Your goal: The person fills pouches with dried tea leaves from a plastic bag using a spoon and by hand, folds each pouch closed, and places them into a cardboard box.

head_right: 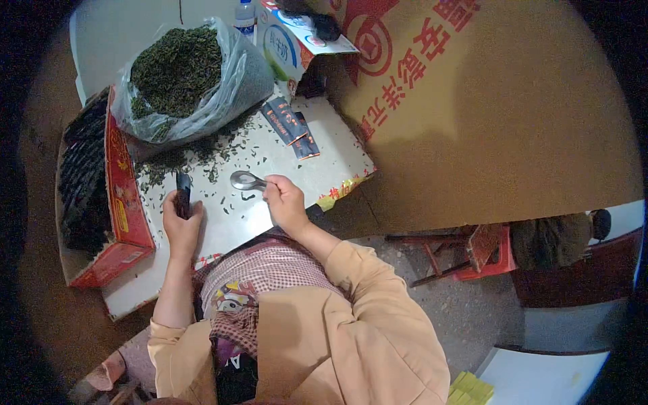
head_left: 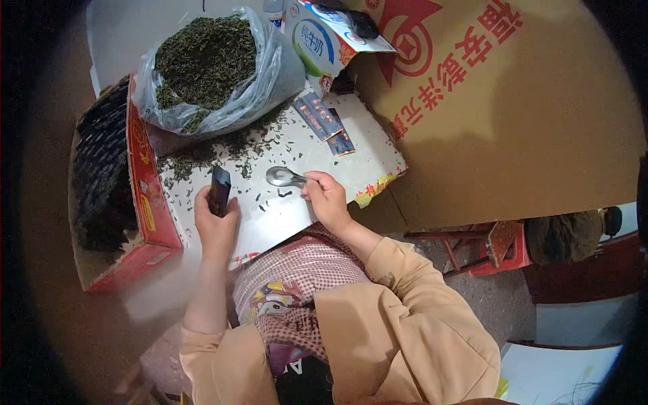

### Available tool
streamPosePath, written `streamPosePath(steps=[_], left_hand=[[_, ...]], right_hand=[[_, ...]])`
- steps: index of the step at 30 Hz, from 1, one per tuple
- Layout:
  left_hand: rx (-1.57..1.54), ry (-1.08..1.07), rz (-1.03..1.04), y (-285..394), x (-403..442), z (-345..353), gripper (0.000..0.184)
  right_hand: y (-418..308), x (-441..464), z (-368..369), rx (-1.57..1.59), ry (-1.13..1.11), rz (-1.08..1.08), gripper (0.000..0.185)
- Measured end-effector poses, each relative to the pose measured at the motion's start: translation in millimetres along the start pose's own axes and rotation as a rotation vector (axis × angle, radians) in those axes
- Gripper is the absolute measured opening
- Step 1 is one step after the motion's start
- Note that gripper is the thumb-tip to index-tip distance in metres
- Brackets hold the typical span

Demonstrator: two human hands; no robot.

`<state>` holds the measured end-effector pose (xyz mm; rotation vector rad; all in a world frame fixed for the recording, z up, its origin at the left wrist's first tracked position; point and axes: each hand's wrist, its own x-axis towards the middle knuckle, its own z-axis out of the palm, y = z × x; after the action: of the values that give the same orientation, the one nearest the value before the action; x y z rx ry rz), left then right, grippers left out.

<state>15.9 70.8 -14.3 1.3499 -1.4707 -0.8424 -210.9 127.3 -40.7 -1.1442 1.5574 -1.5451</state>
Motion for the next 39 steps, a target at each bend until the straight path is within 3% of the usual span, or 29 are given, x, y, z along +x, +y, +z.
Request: streamPosePath(steps=[8, 16, 29, 31, 36, 39], left_hand=[[0.041, -0.032, 0.041, -8, 1, 0, 0.045], [0.056, -0.043, 0.016, -11, 3, 3, 0.041], [0.087, -0.019, 0.038, -18, 5, 3, 0.041], [0.111, -0.013, 0.043, -13, 3, 3, 0.042], [0.084, -0.020, 0.046, -12, 3, 2, 0.044], [0.078, -0.018, 0.058, -12, 3, 3, 0.044]], right_hand=[[9, 1, -1, 0.052, 0.044, -0.049, 0.017], [-9, 0, 4, -0.285, 0.054, -0.256, 0.016], [-18, 0, -1, -0.412, -0.019, -0.410, 0.009], [-13, 2, -4, -0.362, -0.071, -0.471, 0.013], [-39, -9, -14, -0.137, 0.036, -0.299, 0.018], [-111, -26, -24, 0.458, -0.195, 0.031, 0.019]])
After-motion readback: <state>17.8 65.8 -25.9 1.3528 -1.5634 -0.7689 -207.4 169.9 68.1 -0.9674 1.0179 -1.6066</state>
